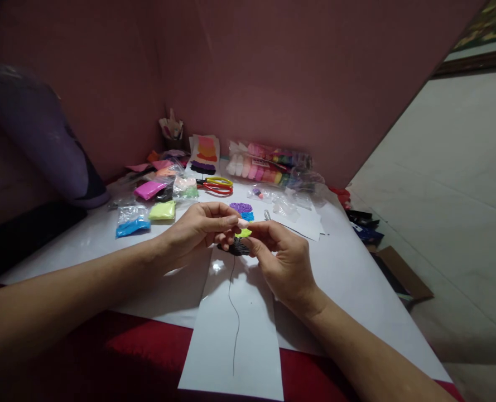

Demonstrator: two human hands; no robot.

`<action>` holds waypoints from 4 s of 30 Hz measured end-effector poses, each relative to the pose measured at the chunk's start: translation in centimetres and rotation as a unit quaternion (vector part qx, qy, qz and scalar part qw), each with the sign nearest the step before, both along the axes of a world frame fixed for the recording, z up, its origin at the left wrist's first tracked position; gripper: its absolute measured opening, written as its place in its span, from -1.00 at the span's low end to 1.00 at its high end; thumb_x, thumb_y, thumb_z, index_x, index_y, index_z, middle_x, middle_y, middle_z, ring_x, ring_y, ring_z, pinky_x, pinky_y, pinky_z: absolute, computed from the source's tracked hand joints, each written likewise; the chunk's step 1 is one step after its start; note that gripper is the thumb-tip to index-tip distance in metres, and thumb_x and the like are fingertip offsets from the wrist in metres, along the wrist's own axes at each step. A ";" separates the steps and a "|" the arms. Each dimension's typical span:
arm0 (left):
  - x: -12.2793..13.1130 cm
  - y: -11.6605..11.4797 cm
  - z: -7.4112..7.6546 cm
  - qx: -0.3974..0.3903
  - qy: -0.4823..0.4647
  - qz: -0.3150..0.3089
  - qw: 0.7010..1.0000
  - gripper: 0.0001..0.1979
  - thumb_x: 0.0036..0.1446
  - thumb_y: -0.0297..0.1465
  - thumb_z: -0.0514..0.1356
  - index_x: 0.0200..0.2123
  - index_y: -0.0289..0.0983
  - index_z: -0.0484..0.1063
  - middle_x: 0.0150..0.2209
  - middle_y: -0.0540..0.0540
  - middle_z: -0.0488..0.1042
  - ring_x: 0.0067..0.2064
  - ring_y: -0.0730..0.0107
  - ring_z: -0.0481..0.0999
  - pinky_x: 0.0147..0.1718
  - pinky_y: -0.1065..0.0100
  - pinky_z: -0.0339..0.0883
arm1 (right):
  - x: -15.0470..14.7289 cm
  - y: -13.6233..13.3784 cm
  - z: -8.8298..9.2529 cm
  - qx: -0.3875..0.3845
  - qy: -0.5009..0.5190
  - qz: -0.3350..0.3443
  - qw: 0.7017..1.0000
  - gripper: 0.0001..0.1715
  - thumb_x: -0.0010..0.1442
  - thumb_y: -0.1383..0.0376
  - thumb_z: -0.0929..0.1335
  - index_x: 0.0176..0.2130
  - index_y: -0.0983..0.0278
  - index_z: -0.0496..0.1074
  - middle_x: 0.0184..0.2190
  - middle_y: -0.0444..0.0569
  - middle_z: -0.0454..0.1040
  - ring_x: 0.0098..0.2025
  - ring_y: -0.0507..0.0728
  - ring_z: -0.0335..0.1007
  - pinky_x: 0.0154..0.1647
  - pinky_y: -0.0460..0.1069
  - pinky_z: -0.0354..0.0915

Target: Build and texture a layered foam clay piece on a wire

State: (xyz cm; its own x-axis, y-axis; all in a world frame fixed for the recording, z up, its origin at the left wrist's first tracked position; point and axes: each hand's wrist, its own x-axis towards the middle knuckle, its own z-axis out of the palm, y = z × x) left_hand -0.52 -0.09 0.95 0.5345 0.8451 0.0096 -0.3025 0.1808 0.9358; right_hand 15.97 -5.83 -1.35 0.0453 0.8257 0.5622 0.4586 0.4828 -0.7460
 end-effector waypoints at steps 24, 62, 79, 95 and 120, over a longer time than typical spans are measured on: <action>-0.3 0.7 -0.7 -0.068 -0.017 -0.179 0.981 -0.26 0.06 0.19 0.03 -0.24 -0.43 0.52 -0.47 -0.14 0.49 -0.55 0.49 0.41 -0.50 0.41 0.26 | -0.2 -0.2 0.1 0.051 -0.001 -0.053 0.997 -0.87 0.16 0.28 0.44 -0.22 0.22 0.49 -0.40 -0.11 0.51 -0.46 0.03 0.44 -0.58 -0.07 0.36; -0.4 0.7 0.0 -0.108 -0.028 -0.095 0.989 -0.29 0.12 0.14 0.01 -0.15 -0.45 0.43 -0.27 -0.36 0.57 -0.59 0.47 0.41 -0.65 0.45 0.20 | 0.0 -0.5 0.6 0.108 -0.043 -0.088 0.989 -0.90 0.19 0.28 0.42 -0.22 0.21 0.52 -0.34 -0.07 0.55 -0.43 0.03 0.40 -0.48 -0.04 0.32; -0.8 0.8 0.3 -0.123 -0.060 -0.105 0.985 -0.33 0.25 0.04 -0.09 -0.14 -0.51 0.41 -0.29 -0.40 0.57 -0.61 0.46 0.38 -0.59 0.41 0.20 | 0.1 -0.3 0.4 0.083 -0.050 -0.082 0.992 -0.93 0.18 0.28 0.43 -0.27 0.22 0.53 -0.40 -0.14 0.55 -0.51 -0.02 0.34 -0.53 -0.06 0.26; -1.0 1.0 0.3 -0.094 -0.051 -0.184 0.977 -0.22 0.20 0.12 -0.15 0.11 -0.47 0.21 -0.34 -0.26 0.56 -0.76 0.58 0.15 -0.72 0.40 -0.13 | 0.1 -0.3 0.8 0.189 -0.131 -0.098 0.968 -0.87 0.14 0.40 0.44 -0.26 0.20 0.53 -0.32 -0.07 0.40 -0.29 0.07 0.36 -0.42 -0.03 0.35; -1.1 1.1 0.3 -0.103 -0.049 -0.174 0.978 -0.21 0.20 0.12 -0.14 0.12 -0.48 0.22 -0.24 -0.35 0.56 -0.75 0.57 0.16 -0.75 0.41 -0.14 | 0.2 -0.1 0.7 0.179 -0.173 -0.092 0.964 -0.93 0.17 0.35 0.41 -0.28 0.18 0.49 -0.27 -0.02 0.44 -0.19 0.16 0.41 -0.34 0.06 0.40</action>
